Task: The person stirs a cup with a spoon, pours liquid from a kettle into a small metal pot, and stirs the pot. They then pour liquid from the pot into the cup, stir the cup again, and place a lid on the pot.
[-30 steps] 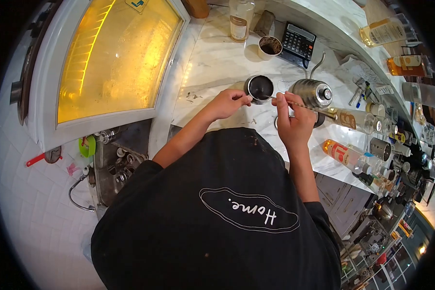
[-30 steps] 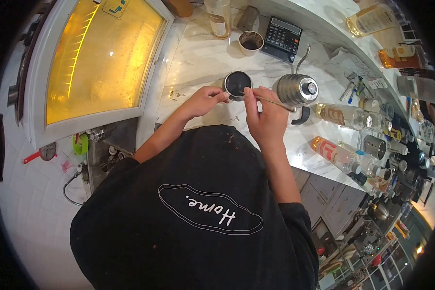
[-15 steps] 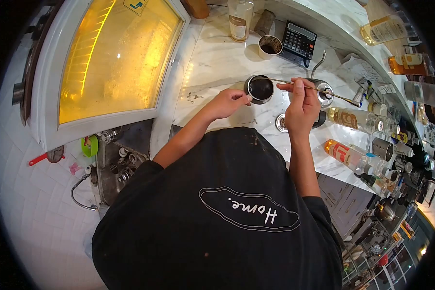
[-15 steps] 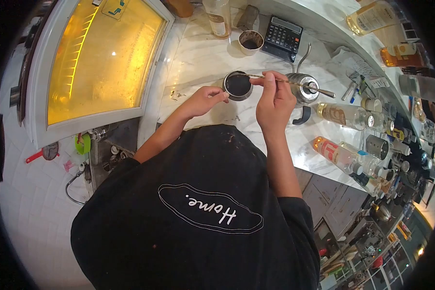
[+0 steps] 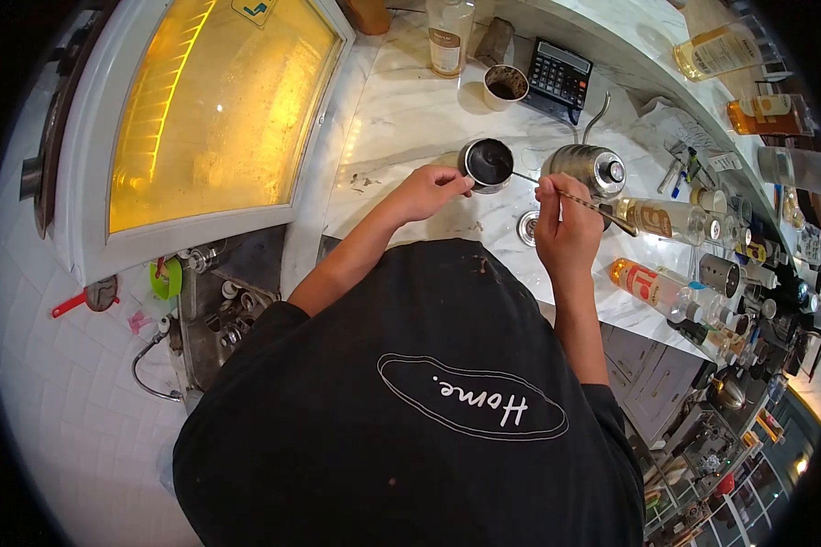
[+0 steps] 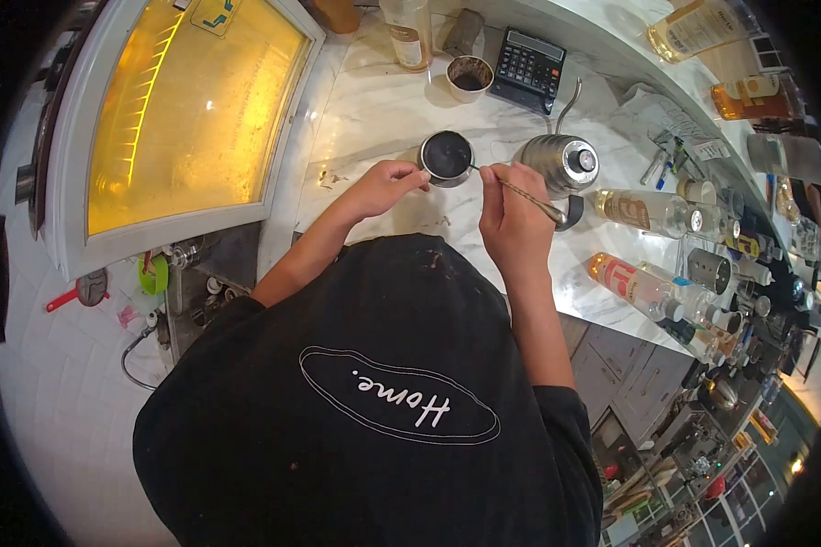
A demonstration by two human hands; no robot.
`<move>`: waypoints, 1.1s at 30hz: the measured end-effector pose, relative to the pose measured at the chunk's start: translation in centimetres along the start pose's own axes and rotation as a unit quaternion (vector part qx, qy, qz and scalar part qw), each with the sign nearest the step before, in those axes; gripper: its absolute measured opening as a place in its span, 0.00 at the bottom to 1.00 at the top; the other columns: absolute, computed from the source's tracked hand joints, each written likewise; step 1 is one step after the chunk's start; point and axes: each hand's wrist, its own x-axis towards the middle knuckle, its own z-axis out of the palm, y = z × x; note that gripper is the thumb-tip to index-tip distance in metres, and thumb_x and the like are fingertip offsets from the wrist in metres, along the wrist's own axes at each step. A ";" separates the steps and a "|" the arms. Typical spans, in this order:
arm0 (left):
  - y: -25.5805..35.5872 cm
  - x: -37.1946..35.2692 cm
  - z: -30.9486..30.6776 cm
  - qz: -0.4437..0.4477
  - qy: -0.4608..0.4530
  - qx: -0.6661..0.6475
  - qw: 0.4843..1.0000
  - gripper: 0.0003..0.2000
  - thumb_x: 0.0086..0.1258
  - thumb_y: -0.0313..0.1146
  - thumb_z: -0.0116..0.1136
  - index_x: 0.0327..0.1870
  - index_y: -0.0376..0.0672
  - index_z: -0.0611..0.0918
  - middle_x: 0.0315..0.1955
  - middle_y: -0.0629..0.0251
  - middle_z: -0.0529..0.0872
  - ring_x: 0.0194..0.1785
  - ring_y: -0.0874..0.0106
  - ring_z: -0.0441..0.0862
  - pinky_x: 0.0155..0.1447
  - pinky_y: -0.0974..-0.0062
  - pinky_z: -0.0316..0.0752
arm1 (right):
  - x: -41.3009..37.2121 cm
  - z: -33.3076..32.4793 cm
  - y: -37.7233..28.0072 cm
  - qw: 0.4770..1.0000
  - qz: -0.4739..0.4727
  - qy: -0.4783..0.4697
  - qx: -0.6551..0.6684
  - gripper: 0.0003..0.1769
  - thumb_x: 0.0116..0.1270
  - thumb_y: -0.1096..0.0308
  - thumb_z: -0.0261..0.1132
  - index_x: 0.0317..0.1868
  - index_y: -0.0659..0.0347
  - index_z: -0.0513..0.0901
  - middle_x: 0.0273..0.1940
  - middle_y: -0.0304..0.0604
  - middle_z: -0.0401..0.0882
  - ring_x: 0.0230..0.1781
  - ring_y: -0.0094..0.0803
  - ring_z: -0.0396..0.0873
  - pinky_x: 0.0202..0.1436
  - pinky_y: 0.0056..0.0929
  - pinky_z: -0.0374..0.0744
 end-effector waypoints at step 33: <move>-0.5 0.2 0.2 0.006 0.000 -0.009 1.000 0.19 0.81 0.46 0.59 0.45 0.37 0.89 0.40 0.65 0.92 0.49 0.74 0.84 0.61 0.70 0.75 | -0.4 1.0 -0.5 1.000 -0.016 0.007 -0.010 0.05 0.72 0.72 0.71 0.40 0.64 0.85 0.33 0.49 0.86 0.34 0.49 0.84 0.38 0.40 0.81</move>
